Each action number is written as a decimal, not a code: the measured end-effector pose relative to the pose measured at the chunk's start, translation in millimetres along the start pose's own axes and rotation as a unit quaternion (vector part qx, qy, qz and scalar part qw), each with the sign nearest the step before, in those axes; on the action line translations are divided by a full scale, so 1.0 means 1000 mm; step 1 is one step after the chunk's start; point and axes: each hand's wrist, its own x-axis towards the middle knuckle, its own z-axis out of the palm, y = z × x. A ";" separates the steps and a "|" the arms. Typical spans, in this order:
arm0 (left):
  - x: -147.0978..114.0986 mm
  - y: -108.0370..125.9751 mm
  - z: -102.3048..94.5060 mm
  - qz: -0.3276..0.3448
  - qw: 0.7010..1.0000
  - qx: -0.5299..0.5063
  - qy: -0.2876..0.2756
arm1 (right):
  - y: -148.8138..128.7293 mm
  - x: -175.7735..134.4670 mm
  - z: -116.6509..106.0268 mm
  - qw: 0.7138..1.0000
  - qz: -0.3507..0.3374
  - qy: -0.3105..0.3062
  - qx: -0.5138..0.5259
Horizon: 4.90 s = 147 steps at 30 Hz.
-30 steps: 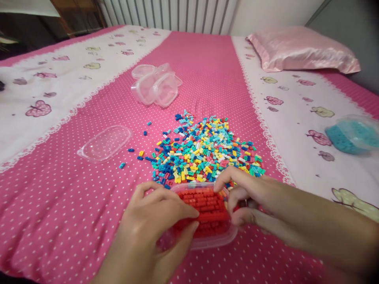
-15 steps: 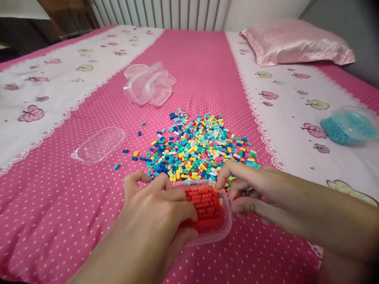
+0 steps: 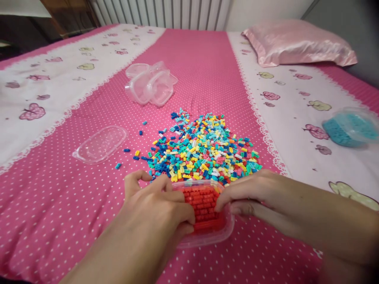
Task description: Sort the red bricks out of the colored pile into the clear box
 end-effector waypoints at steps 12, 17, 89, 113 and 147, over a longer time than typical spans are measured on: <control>-0.005 -0.013 -0.024 -0.030 0.995 0.006 0.095 | -0.004 0.008 0.016 0.999 -0.044 -0.009 0.014; -0.009 -0.017 -0.025 -0.049 0.993 -0.004 0.109 | -0.009 0.010 0.014 0.999 -0.040 -0.016 0.011; 0.015 0.025 0.005 -0.042 0.967 0.017 0.249 | 0.012 0.033 0.006 0.966 0.034 0.176 0.188; 0.022 0.013 0.019 -0.063 0.963 -0.091 0.245 | 0.010 0.035 0.012 0.969 0.002 0.204 0.138; 0.013 0.021 -0.007 -0.043 0.992 0.082 -0.091 | 0.011 0.015 -0.004 0.969 0.001 0.203 0.141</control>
